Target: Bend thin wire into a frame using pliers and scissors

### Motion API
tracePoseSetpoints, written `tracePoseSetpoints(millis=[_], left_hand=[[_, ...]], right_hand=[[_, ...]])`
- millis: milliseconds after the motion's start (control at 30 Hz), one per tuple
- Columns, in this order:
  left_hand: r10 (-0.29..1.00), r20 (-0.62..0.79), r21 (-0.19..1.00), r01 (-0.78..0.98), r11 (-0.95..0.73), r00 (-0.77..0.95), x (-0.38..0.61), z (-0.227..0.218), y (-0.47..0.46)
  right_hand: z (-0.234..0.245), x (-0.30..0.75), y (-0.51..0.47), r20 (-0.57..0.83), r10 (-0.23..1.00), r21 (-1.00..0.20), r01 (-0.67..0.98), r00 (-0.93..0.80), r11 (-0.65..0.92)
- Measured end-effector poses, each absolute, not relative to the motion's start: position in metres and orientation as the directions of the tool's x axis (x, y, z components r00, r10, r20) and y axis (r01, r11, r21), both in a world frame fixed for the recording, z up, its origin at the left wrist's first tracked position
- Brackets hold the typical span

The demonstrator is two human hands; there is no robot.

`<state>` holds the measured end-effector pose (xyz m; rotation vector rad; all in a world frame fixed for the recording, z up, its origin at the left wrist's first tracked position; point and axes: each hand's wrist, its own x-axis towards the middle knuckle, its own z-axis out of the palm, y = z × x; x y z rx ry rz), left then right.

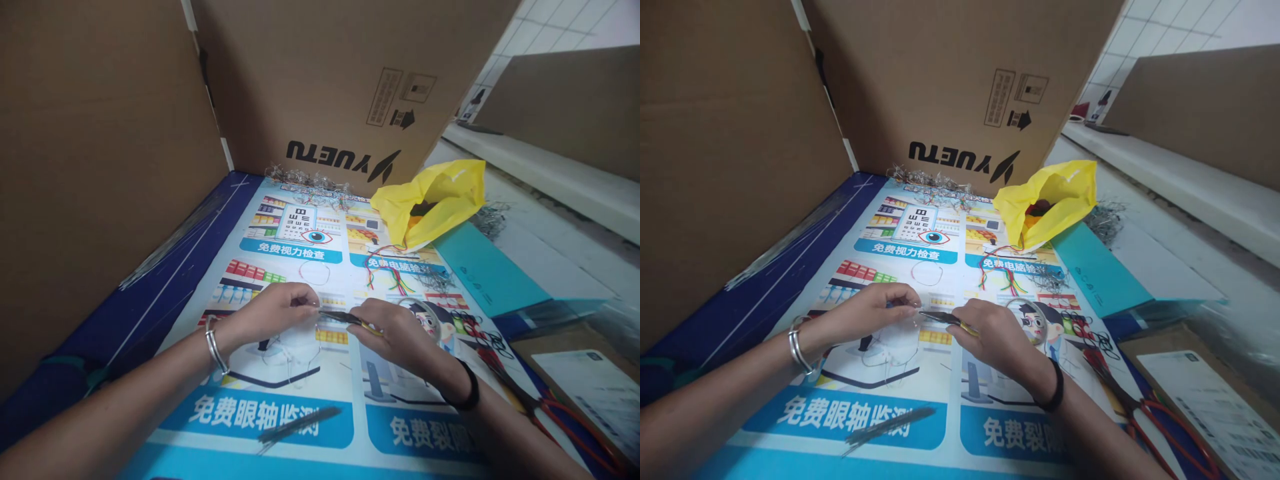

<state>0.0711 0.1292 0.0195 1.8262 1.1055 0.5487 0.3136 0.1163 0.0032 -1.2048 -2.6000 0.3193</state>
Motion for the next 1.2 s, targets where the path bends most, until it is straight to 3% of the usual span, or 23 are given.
tracePoseSetpoints(millis=[167,433,733,900,1033,1200], left_hand=[[0.867,-0.121,0.885,0.449,-0.127,0.484,0.070,0.014,0.128],[0.977,-0.097,0.905,0.426,0.007,0.190,0.069,0.001,0.121],[0.994,-0.104,0.940,0.329,0.088,0.031,0.065,-0.007,0.120],[0.992,-0.126,0.939,0.327,0.110,0.030,0.069,-0.007,0.116],[0.995,-0.097,0.956,0.280,0.082,0.039,0.072,-0.007,0.112],[0.998,-0.049,0.974,0.225,0.039,0.040,0.076,-0.006,0.106]], right_hand=[[0.005,0.311,0.115,0.095,0.792,-0.336,0.730,-0.603,0.595],[0.005,0.304,0.108,-0.014,0.891,-0.489,0.780,-0.454,0.390],[0.013,0.304,0.098,-0.031,0.878,-0.485,0.775,-0.478,0.405],[0.004,0.293,0.099,0.039,0.942,-0.573,0.764,-0.335,0.295],[-0.004,0.275,0.102,0.001,0.979,-0.705,0.695,-0.203,0.144],[-0.006,0.262,0.105,-0.016,0.979,-0.764,0.634,-0.201,0.118]])
